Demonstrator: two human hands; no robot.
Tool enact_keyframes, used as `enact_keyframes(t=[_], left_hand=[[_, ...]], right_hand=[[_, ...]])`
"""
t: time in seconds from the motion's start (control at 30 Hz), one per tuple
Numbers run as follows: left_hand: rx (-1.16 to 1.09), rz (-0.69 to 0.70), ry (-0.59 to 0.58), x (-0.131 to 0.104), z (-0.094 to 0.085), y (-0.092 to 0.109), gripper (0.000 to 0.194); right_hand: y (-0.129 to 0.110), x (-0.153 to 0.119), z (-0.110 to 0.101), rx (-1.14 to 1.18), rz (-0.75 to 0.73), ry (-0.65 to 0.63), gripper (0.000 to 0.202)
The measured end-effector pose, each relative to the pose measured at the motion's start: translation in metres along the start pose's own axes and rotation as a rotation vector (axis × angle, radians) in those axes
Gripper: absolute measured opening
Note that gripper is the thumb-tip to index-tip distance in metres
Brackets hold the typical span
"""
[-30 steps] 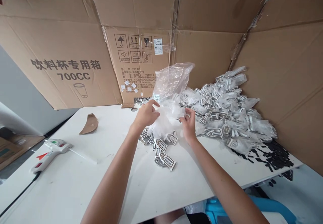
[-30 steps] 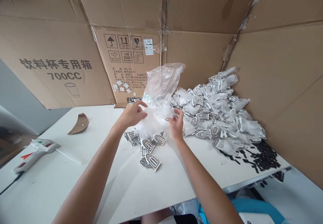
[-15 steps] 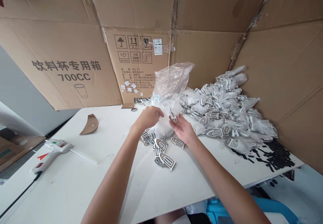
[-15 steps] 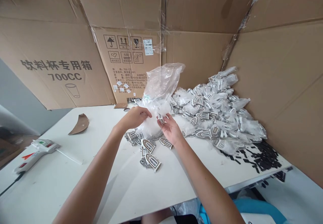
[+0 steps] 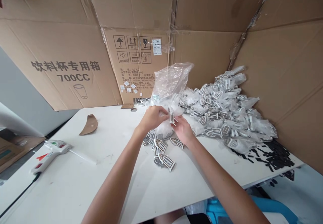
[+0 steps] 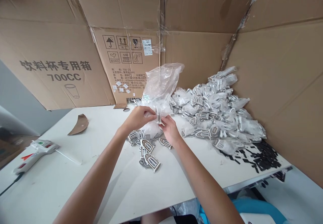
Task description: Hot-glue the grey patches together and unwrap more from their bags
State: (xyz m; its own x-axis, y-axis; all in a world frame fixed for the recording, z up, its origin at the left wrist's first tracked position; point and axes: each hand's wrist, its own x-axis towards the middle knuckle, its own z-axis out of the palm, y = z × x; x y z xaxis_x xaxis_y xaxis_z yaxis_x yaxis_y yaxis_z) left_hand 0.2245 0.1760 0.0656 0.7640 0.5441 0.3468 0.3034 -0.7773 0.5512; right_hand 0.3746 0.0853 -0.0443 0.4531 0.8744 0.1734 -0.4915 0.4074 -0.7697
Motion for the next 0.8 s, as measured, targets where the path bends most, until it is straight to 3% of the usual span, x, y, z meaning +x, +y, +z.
enact_keyframes(t=[0.13,0.23,0.37,0.8], left_hand=[[0.007,0.036,-0.015,0.0,-0.003,-0.003,0.017],[0.042,0.011,0.0,0.0,-0.004,-0.01,0.016],[0.082,-0.013,0.01,0.001,-0.005,-0.016,0.018],[0.012,0.065,-0.098,-0.006,-0.01,0.001,0.027]], right_hand=[[0.001,0.0,0.002,0.029,0.03,0.0,0.033],[0.0,0.001,-0.001,0.075,0.059,0.03,0.027],[-0.004,0.0,-0.004,0.084,0.085,-0.022,0.024],[0.003,-0.004,-0.002,0.07,0.093,-0.054,0.039]])
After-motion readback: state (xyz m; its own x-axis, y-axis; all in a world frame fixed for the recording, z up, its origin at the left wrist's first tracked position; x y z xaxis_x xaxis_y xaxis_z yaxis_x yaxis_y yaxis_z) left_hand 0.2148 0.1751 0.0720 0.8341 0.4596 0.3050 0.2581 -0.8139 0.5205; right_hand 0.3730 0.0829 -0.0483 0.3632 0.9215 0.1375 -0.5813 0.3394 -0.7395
